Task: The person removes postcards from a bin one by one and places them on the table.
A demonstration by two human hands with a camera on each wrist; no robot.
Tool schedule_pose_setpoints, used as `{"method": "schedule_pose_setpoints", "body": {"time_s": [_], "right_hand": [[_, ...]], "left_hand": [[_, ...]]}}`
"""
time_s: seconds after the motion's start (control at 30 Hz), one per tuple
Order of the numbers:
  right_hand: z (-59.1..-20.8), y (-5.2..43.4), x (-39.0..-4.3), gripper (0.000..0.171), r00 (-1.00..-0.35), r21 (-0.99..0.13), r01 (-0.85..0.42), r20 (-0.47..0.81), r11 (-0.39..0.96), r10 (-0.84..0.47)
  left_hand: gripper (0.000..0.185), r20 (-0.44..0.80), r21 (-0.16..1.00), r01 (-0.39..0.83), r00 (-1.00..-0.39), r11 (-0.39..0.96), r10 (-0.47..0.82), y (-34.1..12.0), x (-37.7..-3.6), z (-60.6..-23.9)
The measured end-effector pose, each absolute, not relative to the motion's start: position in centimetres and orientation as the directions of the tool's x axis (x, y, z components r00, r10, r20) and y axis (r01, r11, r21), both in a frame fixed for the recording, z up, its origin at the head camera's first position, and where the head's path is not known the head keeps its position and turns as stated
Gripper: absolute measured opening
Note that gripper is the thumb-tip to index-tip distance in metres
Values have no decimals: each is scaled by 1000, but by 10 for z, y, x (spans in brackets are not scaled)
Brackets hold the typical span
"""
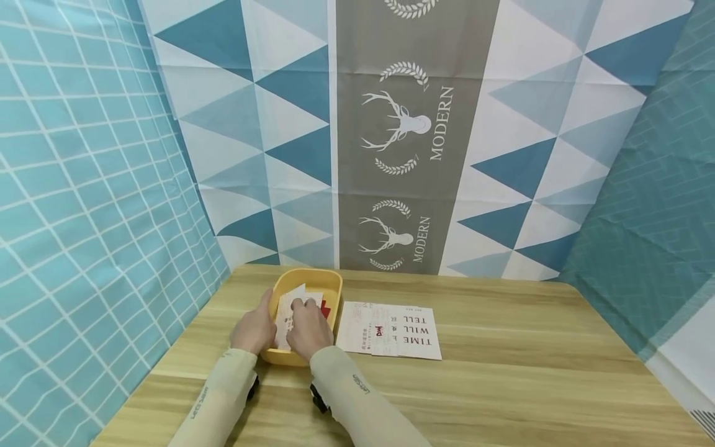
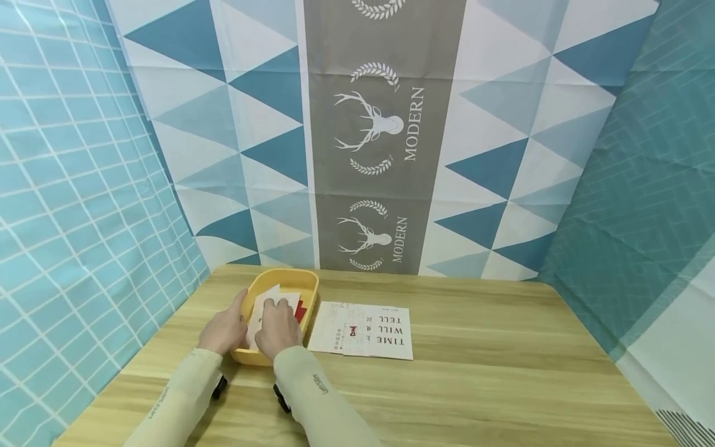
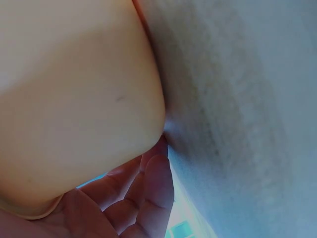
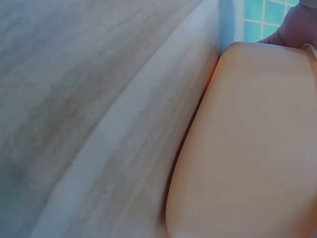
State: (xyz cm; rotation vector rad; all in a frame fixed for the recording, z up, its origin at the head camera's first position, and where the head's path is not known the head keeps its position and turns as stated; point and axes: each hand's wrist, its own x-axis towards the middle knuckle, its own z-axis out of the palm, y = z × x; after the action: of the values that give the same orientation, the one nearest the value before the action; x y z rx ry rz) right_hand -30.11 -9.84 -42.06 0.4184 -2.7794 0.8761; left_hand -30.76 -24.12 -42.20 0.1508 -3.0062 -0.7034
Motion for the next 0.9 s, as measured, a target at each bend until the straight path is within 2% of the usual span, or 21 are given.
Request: {"method": "schedule_pose_setpoints", "body": {"time_s": [0.13,0.33,0.47,0.63,0.9], "right_hand": [[-423,-94,-301,35,-934,-600,-346,293,721,-204],[-422,-89,-300,27,-913,-691,-390,376,609,-159],[-421,-86,-300,27,-905,-729,-404,408,552,-124],[-422,-82,-300,30,-920,-809,-384,374,444,-115],[-422,-74,-304,29,-924,-879,-382,370,283,-100]], "left_hand": [[83,20,439,-98,-993,893,-119,-240,-308,-423],[80,46,424,-96,-991,900,-128,-239,-309,-421],[82,56,429,-88,-991,899,-123,-240,-308,-422],[87,47,444,-79,-993,893,-111,-240,-308,-424],[82,23,431,-105,-992,896,-128,-240,-310,-424]]}}
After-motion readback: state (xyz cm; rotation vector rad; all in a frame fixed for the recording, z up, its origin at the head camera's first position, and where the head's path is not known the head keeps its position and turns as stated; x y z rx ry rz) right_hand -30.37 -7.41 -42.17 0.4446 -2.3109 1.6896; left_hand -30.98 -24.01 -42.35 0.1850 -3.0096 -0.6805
